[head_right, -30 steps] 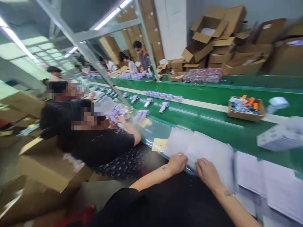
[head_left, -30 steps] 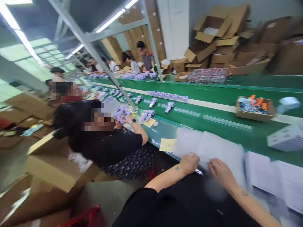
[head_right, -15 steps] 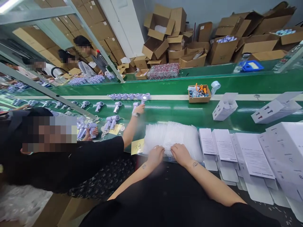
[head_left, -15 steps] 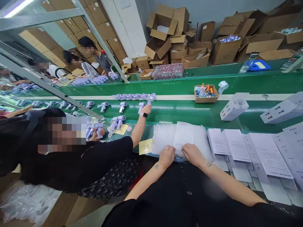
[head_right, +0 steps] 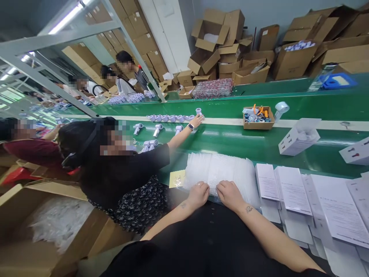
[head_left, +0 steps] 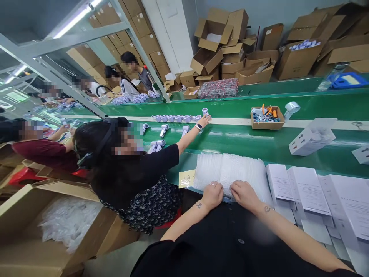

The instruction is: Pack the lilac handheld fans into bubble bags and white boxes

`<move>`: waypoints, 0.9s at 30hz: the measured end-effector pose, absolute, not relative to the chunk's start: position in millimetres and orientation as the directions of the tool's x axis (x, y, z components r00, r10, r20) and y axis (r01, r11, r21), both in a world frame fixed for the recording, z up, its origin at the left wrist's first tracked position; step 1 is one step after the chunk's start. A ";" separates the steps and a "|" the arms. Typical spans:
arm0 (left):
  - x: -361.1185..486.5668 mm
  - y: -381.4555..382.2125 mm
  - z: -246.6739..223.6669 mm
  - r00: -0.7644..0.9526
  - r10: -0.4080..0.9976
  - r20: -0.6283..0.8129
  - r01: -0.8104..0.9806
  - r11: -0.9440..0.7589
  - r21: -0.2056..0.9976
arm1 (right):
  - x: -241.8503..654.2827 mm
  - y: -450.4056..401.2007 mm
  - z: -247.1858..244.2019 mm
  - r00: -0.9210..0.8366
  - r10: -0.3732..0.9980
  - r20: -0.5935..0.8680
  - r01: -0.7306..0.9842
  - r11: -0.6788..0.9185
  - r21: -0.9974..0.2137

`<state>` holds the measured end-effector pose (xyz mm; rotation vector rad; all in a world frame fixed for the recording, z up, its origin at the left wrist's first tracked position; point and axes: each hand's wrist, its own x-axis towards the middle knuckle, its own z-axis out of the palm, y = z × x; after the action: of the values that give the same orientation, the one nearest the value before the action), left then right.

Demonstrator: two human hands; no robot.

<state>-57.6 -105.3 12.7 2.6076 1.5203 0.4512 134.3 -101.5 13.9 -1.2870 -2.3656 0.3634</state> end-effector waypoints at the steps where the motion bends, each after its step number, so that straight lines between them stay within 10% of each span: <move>1: -57.9 -105.6 12.8 0.462 0.863 0.204 0.836 -0.500 0.227 | 133.9 -101.4 14.1 -0.483 0.843 0.236 0.734 0.537 -0.416; 27: -54.6 -104.8 3.5 0.482 0.846 0.227 0.832 -0.523 0.185 | 141.8 -95.6 -14.3 -0.506 0.802 0.317 0.679 0.597 -0.426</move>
<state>-54.6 -104.8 3.5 2.6613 1.5085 0.4509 141.8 -95.6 -14.3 -1.1758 -2.3422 0.3379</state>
